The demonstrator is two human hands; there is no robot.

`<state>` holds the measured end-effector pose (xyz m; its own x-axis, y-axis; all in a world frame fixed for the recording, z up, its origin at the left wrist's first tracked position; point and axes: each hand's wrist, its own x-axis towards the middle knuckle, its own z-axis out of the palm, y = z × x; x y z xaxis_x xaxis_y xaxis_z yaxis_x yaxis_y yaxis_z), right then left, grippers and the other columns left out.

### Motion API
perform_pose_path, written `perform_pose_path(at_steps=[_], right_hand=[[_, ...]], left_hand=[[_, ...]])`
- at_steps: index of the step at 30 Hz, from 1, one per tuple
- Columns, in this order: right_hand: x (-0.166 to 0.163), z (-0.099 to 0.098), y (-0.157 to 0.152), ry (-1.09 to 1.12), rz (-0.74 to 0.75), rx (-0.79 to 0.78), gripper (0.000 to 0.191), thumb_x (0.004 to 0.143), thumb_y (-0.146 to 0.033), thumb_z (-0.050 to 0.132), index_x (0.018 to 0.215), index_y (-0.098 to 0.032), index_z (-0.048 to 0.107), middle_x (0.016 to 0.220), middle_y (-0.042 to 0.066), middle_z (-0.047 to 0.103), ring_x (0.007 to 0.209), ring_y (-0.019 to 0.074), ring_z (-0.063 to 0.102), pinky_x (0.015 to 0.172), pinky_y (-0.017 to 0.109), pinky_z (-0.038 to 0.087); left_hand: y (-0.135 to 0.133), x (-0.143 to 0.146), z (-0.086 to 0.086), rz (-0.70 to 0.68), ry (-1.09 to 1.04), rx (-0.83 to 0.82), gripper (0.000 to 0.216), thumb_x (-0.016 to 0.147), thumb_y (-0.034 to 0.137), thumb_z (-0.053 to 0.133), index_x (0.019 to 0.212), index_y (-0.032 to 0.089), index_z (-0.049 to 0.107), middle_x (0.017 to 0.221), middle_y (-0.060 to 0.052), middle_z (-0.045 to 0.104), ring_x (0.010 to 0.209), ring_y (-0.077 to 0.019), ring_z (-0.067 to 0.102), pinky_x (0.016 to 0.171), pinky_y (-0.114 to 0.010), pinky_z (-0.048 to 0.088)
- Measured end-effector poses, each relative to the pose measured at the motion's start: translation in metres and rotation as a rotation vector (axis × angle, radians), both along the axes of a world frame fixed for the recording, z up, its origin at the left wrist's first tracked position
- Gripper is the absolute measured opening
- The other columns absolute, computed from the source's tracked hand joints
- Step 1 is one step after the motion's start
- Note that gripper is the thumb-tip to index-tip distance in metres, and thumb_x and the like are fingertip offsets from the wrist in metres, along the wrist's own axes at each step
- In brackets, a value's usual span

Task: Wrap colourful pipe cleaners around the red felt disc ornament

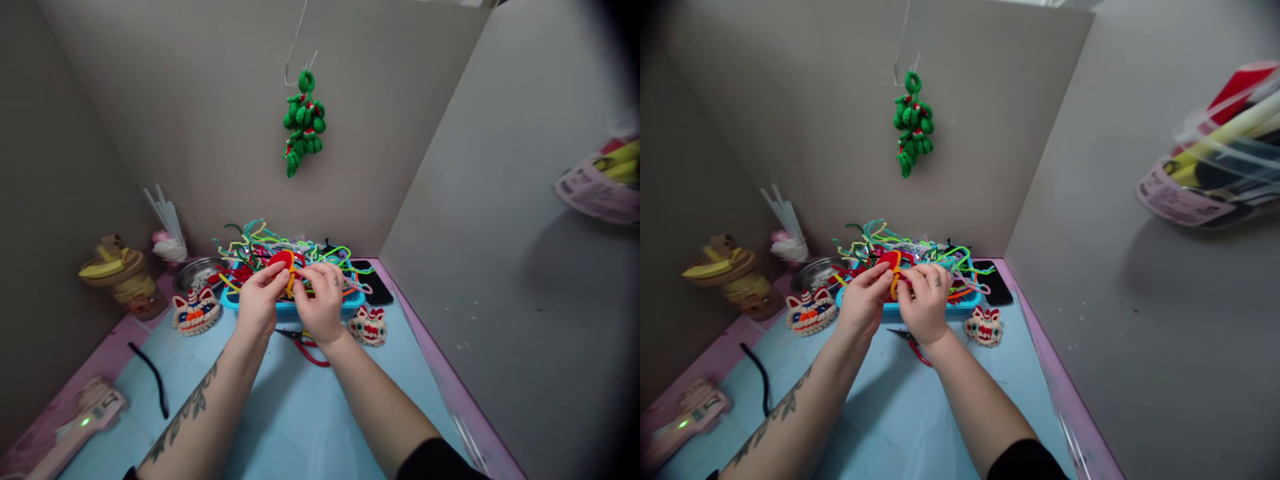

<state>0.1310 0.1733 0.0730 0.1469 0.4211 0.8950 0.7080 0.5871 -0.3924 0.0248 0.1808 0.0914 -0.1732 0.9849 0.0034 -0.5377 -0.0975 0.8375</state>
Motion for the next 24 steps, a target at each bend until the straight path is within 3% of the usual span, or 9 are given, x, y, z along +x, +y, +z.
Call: perform_pose_path(at_steps=[5, 11, 18, 24], right_hand=[[-0.002, -0.003, 0.0, 0.047, -0.073, 0.049, 0.014, 0.08, -0.015, 0.06, 0.089, -0.024, 0.067, 0.087, 0.005, 0.063, 0.091, 0.0218, 0.054, 0.088, 0.042, 0.043], [-0.004, 0.001, -0.003, 0.099, -0.035, -0.002, 0.016, 0.082, -0.014, 0.057, 0.085, -0.024, 0.069, 0.083, 0.005, 0.065, 0.089, 0.0211, 0.053, 0.085, 0.041, 0.044], [-0.002, 0.01, -0.007, 0.194, 0.07, -0.156, 0.012, 0.081, -0.017, 0.059, 0.08, -0.022, 0.07, 0.081, 0.004, 0.064, 0.087, 0.0201, 0.053, 0.082, 0.038, 0.044], [0.004, 0.012, -0.001, 0.342, 0.225, -0.347, 0.009, 0.077, -0.02, 0.06, 0.07, -0.02, 0.067, 0.081, 0.003, 0.062, 0.086, 0.0192, 0.056, 0.083, 0.036, 0.043]], left_hand=[[-0.005, 0.008, 0.0, 0.007, -0.022, 0.012, 0.037, 0.047, 0.024, 0.086, 0.08, 0.013, 0.073, 0.068, -0.002, 0.07, 0.054, -0.0075, 0.058, 0.061, -0.023, 0.049], [-0.007, 0.01, 0.0, 0.013, -0.006, 0.004, 0.038, 0.046, 0.024, 0.086, 0.079, 0.013, 0.073, 0.069, -0.004, 0.071, 0.056, -0.0094, 0.06, 0.062, -0.024, 0.05], [-0.003, 0.004, -0.002, -0.026, 0.062, 0.026, 0.036, 0.047, 0.025, 0.086, 0.079, 0.013, 0.073, 0.074, -0.005, 0.072, 0.061, -0.0111, 0.062, 0.067, -0.026, 0.051], [-0.001, -0.001, -0.006, 0.035, 0.319, 0.127, 0.031, 0.054, 0.032, 0.083, 0.079, 0.015, 0.075, 0.079, -0.007, 0.073, 0.071, -0.016, 0.065, 0.073, -0.03, 0.052]])
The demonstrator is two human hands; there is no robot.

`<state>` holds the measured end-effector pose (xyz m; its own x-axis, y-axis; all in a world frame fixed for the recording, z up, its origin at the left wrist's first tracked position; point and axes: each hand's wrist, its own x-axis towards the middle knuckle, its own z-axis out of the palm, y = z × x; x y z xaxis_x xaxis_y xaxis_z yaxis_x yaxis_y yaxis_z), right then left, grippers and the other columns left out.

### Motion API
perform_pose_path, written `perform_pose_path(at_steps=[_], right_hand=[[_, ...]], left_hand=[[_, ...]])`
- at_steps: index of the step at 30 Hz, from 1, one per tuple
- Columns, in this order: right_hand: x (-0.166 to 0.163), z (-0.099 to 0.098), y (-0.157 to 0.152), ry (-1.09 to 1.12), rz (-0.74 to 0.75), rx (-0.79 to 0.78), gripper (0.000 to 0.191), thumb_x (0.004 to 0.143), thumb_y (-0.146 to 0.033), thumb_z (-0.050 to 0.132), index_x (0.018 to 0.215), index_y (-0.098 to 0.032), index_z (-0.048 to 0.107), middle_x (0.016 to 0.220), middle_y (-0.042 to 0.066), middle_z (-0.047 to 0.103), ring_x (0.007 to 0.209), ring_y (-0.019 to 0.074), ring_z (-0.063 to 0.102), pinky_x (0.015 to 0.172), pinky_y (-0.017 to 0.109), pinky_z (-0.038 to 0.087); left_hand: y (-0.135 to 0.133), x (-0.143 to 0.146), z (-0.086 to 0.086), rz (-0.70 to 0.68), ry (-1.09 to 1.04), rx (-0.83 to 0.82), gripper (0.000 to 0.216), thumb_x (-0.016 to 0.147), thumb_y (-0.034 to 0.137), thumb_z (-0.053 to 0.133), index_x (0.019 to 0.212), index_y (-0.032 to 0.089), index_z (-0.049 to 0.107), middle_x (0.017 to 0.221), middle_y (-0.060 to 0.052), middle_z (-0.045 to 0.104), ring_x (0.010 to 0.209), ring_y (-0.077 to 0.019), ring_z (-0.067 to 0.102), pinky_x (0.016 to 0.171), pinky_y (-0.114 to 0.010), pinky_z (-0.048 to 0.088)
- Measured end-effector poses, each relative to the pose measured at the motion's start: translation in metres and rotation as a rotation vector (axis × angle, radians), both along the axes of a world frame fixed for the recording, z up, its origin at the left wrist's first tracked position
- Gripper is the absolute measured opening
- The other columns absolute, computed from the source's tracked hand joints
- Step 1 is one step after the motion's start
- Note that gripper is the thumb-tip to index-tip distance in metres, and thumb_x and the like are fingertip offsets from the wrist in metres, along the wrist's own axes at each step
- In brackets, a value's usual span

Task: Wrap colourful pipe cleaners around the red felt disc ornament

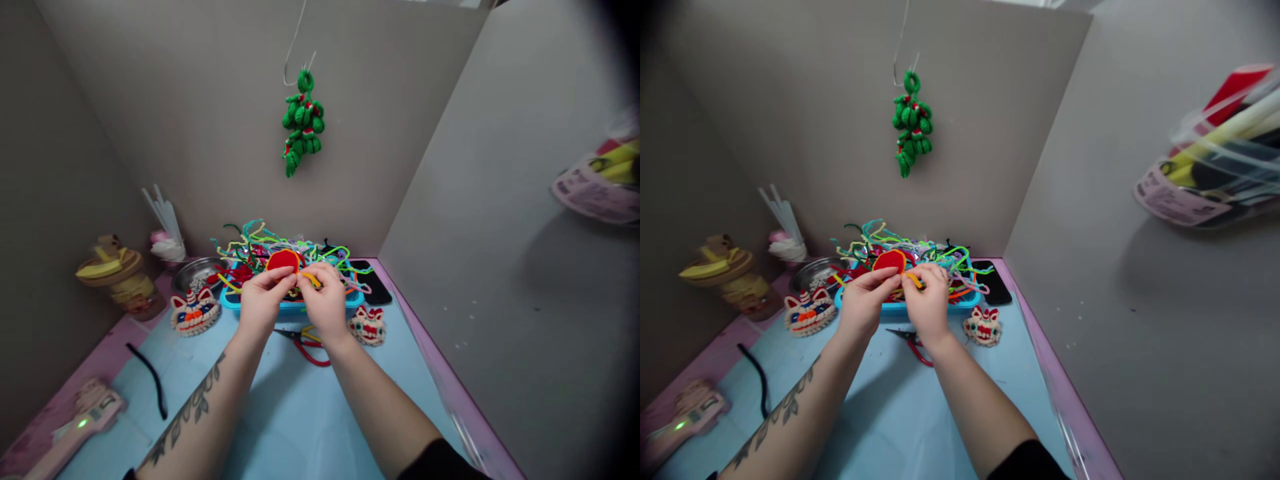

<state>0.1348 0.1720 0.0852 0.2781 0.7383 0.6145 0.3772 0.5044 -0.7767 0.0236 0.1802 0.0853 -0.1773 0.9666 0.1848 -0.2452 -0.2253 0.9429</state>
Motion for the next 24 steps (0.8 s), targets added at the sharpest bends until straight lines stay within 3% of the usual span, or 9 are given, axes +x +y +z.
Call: perform_pose_path(at_steps=[7, 12, 17, 21, 24], right_hand=[[0.002, -0.009, 0.016, 0.405, 0.323, -0.251, 0.012, 0.068, -0.028, 0.065, 0.063, -0.018, 0.063, 0.099, 0.007, 0.059, 0.097, 0.021, 0.057, 0.082, 0.033, 0.048], [-0.003, -0.022, 0.024, 0.51, 0.405, -0.24, 0.011, 0.07, -0.024, 0.058, 0.067, -0.015, 0.064, 0.109, 0.012, 0.061, 0.105, 0.0229, 0.058, 0.085, 0.035, 0.05], [-0.003, -0.025, 0.026, 0.383, 0.322, -0.184, 0.016, 0.076, -0.027, 0.059, 0.065, -0.016, 0.063, 0.105, 0.012, 0.063, 0.109, 0.023, 0.057, 0.09, 0.036, 0.048], [0.004, -0.014, 0.019, 0.17, 0.184, -0.147, 0.013, 0.078, -0.029, 0.06, 0.075, -0.017, 0.065, 0.122, 0.012, 0.054, 0.12, 0.0235, 0.049, 0.101, 0.04, 0.038], [0.006, -0.005, 0.011, 0.023, 0.091, -0.109, 0.007, 0.076, -0.025, 0.064, 0.074, -0.019, 0.066, 0.124, 0.011, 0.051, 0.122, 0.024, 0.047, 0.105, 0.042, 0.033]], left_hand=[[0.004, -0.008, 0.001, -0.059, 0.123, 0.007, 0.027, 0.056, 0.032, 0.082, 0.078, 0.017, 0.076, 0.076, -0.006, 0.073, 0.069, -0.0175, 0.065, 0.072, -0.031, 0.053], [0.004, -0.006, 0.0, -0.091, 0.074, -0.028, 0.026, 0.054, 0.03, 0.082, 0.074, 0.016, 0.076, 0.072, -0.006, 0.072, 0.063, -0.0166, 0.064, 0.066, -0.03, 0.052], [0.007, -0.007, -0.003, -0.067, -0.044, -0.064, 0.033, 0.051, 0.029, 0.085, 0.079, 0.014, 0.075, 0.075, -0.007, 0.073, 0.065, -0.0155, 0.065, 0.069, -0.029, 0.052], [0.01, -0.008, -0.004, -0.065, -0.175, -0.12, 0.039, 0.05, 0.027, 0.086, 0.084, 0.014, 0.074, 0.077, -0.006, 0.073, 0.061, -0.0119, 0.063, 0.062, -0.024, 0.05], [0.009, -0.007, -0.002, -0.082, -0.237, -0.157, 0.039, 0.049, 0.024, 0.086, 0.084, 0.013, 0.074, 0.076, -0.006, 0.072, 0.058, -0.0095, 0.061, 0.058, -0.021, 0.048]])
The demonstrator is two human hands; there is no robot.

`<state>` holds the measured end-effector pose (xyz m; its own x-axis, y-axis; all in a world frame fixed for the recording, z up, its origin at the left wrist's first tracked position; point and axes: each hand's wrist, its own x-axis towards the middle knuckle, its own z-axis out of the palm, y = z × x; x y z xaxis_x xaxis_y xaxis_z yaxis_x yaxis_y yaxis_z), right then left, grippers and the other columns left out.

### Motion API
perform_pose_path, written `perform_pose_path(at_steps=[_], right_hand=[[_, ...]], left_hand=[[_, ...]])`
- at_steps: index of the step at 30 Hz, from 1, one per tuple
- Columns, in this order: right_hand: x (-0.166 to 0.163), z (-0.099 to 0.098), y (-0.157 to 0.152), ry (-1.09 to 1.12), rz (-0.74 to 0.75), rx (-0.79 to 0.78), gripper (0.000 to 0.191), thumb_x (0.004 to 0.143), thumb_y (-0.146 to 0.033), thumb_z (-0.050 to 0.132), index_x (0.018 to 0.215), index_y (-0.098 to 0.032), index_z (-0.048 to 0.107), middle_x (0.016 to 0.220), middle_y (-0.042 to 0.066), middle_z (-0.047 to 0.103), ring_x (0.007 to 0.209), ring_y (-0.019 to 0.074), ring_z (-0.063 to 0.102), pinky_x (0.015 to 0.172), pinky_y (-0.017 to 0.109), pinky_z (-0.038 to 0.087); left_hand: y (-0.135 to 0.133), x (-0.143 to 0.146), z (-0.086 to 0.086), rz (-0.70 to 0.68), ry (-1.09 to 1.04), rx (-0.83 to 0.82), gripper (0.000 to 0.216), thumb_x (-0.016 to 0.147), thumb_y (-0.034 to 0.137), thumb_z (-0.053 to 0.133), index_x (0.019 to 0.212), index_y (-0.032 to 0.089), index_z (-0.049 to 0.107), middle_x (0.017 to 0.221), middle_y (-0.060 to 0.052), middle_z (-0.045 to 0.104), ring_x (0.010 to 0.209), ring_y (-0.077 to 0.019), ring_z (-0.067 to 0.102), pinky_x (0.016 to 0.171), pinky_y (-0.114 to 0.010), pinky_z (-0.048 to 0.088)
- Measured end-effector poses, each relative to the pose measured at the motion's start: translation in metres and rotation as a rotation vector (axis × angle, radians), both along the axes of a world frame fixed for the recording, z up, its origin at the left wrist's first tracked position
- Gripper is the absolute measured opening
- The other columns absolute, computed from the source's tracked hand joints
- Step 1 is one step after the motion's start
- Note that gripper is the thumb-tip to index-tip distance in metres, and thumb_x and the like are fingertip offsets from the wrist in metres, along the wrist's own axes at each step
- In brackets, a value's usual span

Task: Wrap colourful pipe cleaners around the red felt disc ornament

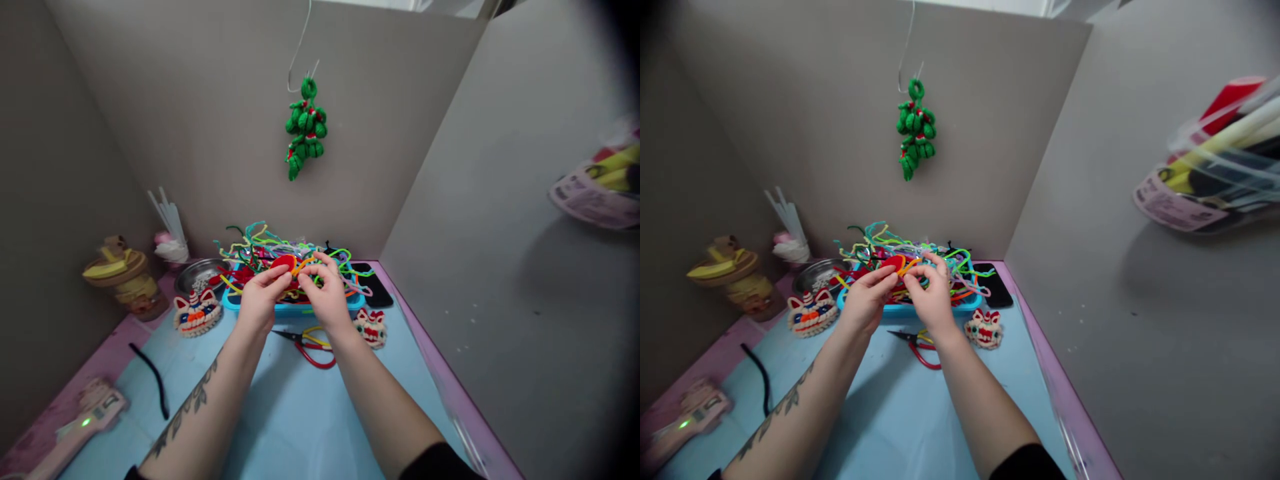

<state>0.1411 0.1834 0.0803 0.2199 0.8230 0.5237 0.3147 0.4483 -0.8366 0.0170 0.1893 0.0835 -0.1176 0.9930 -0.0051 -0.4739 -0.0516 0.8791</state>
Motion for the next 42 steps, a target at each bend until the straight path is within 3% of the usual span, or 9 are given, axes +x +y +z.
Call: perform_pose_path(at_steps=[7, 12, 18, 22, 27, 29, 33, 36, 42], right_hand=[[-0.003, 0.004, -0.005, -0.227, -0.16, 0.194, 0.005, 0.076, -0.019, 0.062, 0.073, -0.021, 0.066, 0.101, 0.007, 0.057, 0.105, 0.0224, 0.051, 0.094, 0.041, 0.04], [-0.001, 0.006, -0.007, -0.194, -0.02, 0.223, 0.012, 0.08, -0.015, 0.055, 0.072, -0.021, 0.062, 0.076, 0.001, 0.06, 0.078, 0.0157, 0.056, 0.076, 0.032, 0.046], [-0.001, 0.011, -0.009, -0.113, 0.032, 0.209, 0.013, 0.075, -0.012, 0.056, 0.066, -0.02, 0.061, 0.075, 0.0, 0.06, 0.076, 0.0147, 0.058, 0.075, 0.03, 0.047], [0.002, 0.01, -0.005, -0.128, 0.033, 0.184, 0.013, 0.077, -0.012, 0.055, 0.067, -0.02, 0.059, 0.077, 0.0, 0.059, 0.079, 0.015, 0.057, 0.076, 0.03, 0.046], [0.016, 0.003, 0.006, -0.283, -0.178, 0.263, 0.009, 0.08, -0.015, 0.053, 0.075, -0.019, 0.06, 0.091, 0.006, 0.058, 0.095, 0.02, 0.053, 0.087, 0.038, 0.043], [0.02, 0.001, 0.007, -0.33, -0.234, 0.303, 0.009, 0.081, -0.016, 0.053, 0.078, -0.019, 0.06, 0.092, 0.007, 0.057, 0.097, 0.0212, 0.052, 0.088, 0.039, 0.043], [0.017, 0.003, 0.002, -0.44, -0.232, 0.36, 0.009, 0.083, -0.018, 0.053, 0.08, -0.02, 0.062, 0.093, 0.007, 0.059, 0.096, 0.0219, 0.051, 0.088, 0.04, 0.043], [0.01, 0.006, -0.006, -0.512, -0.136, 0.388, 0.011, 0.084, -0.017, 0.052, 0.081, -0.021, 0.062, 0.088, 0.006, 0.061, 0.089, 0.0204, 0.052, 0.083, 0.037, 0.045], [0.003, 0.01, -0.016, -0.561, -0.133, 0.401, 0.012, 0.086, -0.018, 0.051, 0.081, -0.02, 0.062, 0.088, 0.007, 0.062, 0.087, 0.0204, 0.051, 0.08, 0.036, 0.045]], left_hand=[[-0.004, 0.006, 0.001, 0.021, -0.021, 0.016, 0.038, 0.047, 0.023, 0.086, 0.081, 0.012, 0.073, 0.074, -0.005, 0.072, 0.059, -0.0101, 0.061, 0.062, -0.023, 0.05], [-0.003, 0.005, -0.001, 0.026, 0.0, 0.044, 0.035, 0.048, 0.022, 0.085, 0.079, 0.012, 0.073, 0.073, -0.005, 0.071, 0.061, -0.0106, 0.062, 0.061, -0.023, 0.049], [-0.004, 0.007, 0.001, -0.006, 0.015, 0.031, 0.034, 0.048, 0.022, 0.085, 0.078, 0.012, 0.072, 0.071, -0.004, 0.07, 0.056, -0.0098, 0.059, 0.059, -0.023, 0.048], [-0.004, 0.003, 0.003, -0.119, -0.05, 0.006, 0.033, 0.052, 0.02, 0.084, 0.082, 0.014, 0.073, 0.075, -0.003, 0.071, 0.058, -0.0079, 0.06, 0.058, -0.02, 0.048], [0.0, -0.015, 0.01, -0.379, -0.046, 0.002, 0.05, 0.058, 0.022, 0.082, 0.106, 0.023, 0.069, 0.112, -0.009, 0.068, 0.091, -0.0184, 0.067, 0.079, -0.03, 0.053], [-0.001, -0.02, 0.012, -0.308, 0.109, 0.011, 0.048, 0.059, 0.026, 0.081, 0.106, 0.019, 0.069, 0.106, -0.012, 0.07, 0.091, -0.0219, 0.067, 0.079, -0.033, 0.053], [-0.007, -0.017, 0.018, 0.18, 0.569, 0.318, 0.034, 0.062, 0.028, 0.078, 0.094, 0.019, 0.074, 0.105, -0.01, 0.07, 0.102, -0.0252, 0.063, 0.092, -0.037, 0.048], [-0.013, -0.014, 0.021, 0.202, 0.735, 0.536, 0.034, 0.067, 0.024, 0.074, 0.101, 0.026, 0.073, 0.119, -0.006, 0.066, 0.115, -0.0249, 0.057, 0.105, -0.039, 0.038], [-0.015, -0.019, 0.014, 0.171, 0.848, 0.672, 0.029, 0.074, 0.019, 0.068, 0.101, 0.029, 0.073, 0.11, -0.003, 0.07, 0.108, -0.0236, 0.062, 0.104, -0.039, 0.04]])
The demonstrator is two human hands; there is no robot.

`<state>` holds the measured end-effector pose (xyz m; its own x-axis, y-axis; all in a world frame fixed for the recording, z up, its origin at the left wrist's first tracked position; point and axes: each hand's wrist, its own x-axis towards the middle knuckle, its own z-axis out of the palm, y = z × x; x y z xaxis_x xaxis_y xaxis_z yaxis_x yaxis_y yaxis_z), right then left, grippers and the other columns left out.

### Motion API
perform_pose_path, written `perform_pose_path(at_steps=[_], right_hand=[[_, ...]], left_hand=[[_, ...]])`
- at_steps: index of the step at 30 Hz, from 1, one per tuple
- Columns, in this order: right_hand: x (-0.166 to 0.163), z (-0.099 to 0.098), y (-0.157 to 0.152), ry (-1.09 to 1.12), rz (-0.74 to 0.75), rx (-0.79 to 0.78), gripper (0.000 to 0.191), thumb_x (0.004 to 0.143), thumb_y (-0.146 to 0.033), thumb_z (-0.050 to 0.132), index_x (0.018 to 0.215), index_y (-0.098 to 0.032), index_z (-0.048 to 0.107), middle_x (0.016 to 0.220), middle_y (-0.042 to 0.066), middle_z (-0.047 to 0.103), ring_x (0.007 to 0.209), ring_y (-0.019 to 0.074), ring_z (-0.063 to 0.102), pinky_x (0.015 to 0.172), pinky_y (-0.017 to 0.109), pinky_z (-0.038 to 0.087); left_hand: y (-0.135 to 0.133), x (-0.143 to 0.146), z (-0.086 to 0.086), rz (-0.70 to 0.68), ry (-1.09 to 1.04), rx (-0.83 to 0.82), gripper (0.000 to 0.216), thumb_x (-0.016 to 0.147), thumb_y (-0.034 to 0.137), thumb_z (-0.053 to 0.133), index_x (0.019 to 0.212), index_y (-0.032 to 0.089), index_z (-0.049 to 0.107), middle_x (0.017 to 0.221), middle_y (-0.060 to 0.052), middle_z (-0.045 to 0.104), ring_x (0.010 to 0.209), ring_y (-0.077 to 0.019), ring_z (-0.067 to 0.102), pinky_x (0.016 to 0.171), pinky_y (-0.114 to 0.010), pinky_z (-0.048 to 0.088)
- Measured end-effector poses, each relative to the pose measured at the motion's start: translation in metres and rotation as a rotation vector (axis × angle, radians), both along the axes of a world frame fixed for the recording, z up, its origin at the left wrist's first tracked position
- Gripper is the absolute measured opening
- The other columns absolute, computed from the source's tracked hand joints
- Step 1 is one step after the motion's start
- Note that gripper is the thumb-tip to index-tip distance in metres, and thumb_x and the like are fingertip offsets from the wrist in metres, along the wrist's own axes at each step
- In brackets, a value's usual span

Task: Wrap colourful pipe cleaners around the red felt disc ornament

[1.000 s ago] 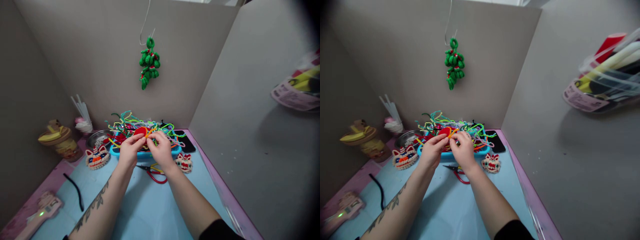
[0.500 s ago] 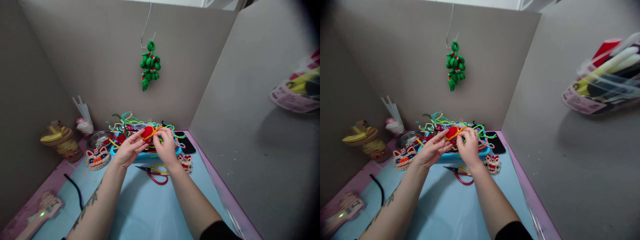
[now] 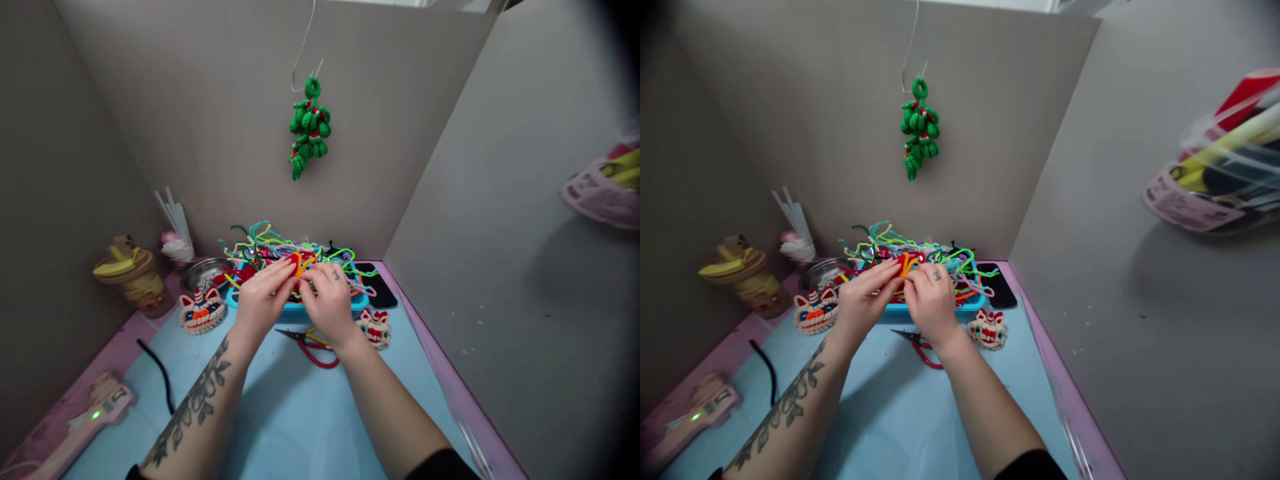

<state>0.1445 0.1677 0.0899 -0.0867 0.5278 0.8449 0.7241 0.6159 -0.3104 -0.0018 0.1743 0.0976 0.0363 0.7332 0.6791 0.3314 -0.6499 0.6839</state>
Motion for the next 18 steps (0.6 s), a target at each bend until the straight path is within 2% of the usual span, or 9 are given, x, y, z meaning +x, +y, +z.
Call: perform_pose_path(at_steps=[11, 18], right_hand=[[-0.005, -0.004, 0.0, 0.032, -0.013, -0.049, 0.014, 0.086, -0.015, 0.049, 0.08, -0.02, 0.06, 0.087, 0.007, 0.061, 0.089, 0.021, 0.051, 0.083, 0.037, 0.044], [-0.008, -0.008, 0.001, 0.055, 0.011, -0.024, 0.015, 0.087, -0.014, 0.047, 0.079, -0.02, 0.058, 0.087, 0.008, 0.06, 0.088, 0.0211, 0.051, 0.083, 0.038, 0.045]], left_hand=[[0.003, 0.004, -0.01, 0.021, 0.057, 0.036, 0.029, 0.075, 0.018, 0.066, 0.101, 0.029, 0.073, 0.108, -0.002, 0.071, 0.103, -0.0225, 0.065, 0.099, -0.034, 0.047], [0.006, 0.006, -0.017, 0.17, 0.275, 0.264, 0.024, 0.084, 0.019, 0.057, 0.103, 0.022, 0.071, 0.104, -0.004, 0.072, 0.094, -0.0177, 0.069, 0.09, -0.03, 0.053]])
